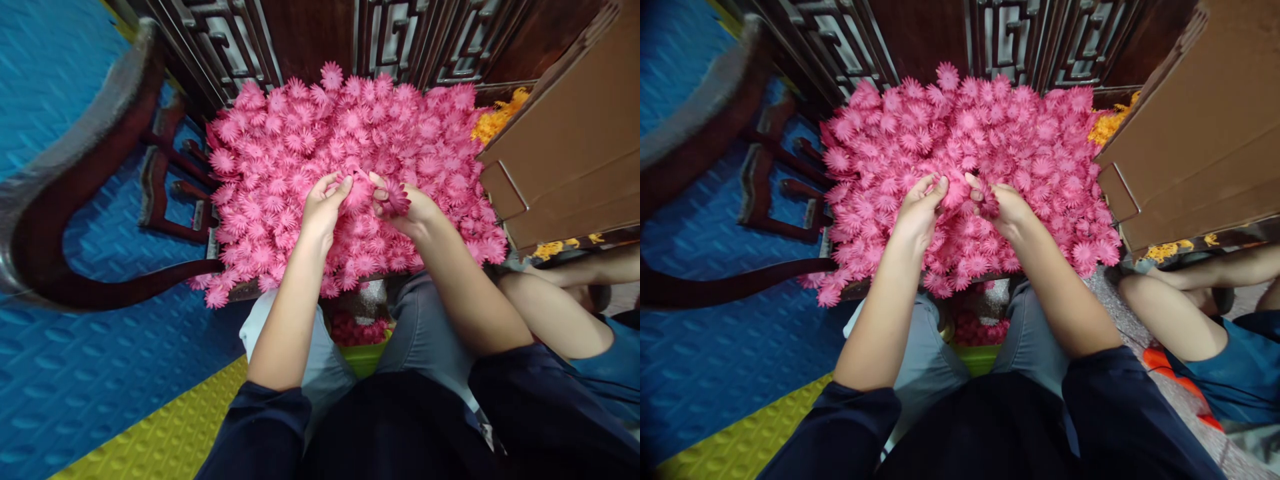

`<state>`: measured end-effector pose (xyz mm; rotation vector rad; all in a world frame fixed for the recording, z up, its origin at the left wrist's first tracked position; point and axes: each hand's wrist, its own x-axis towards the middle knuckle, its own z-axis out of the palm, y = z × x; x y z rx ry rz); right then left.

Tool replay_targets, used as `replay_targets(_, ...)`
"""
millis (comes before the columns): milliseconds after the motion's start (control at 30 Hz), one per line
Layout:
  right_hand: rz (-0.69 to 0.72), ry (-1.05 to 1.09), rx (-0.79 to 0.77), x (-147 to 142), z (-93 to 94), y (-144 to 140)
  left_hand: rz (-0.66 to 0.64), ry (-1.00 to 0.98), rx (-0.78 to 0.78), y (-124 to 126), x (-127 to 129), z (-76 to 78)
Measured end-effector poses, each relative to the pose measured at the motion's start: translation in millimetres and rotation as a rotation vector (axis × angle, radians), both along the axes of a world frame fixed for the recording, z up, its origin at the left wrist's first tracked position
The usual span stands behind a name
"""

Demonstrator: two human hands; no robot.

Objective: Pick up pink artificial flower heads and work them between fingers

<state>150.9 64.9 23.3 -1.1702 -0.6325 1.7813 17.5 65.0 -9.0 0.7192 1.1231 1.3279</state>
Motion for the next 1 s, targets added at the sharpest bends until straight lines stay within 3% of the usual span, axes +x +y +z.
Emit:
replay_targets(100,0.042,0.055,-0.045,2,0.8,0,-0.017,0.004,0.036,0,-1,0.1)
replay_targets(267,0.016,-0.129,0.1,-1,3.1,-2,0.061,0.095,0.13,1,-2,-2.0)
replay_targets(467,-0.172,-0.169,0.079,1,2.2,3,0.047,0.078,0.135,-2,-2,3.4)
replay_targets(567,-0.198,-0.181,0.081,4,0.2,7,0.05,0.084,0.116,-2,-4,5.0)
replay_targets(833,-0.09,-0.23,0.146,6,-4.1,8,0.398,0.423,0.092,7,-19,-6.5)
replay_targets(900,-0.058,-0.232,0.165,4,-3.9,6,0.366,0.473,0.138,3,-18,-3.2)
replay_targets(1000,-0.04,-0.237,0.201,1,-4.7,4,0.104,0.413,0.163,-5,-11,5.4)
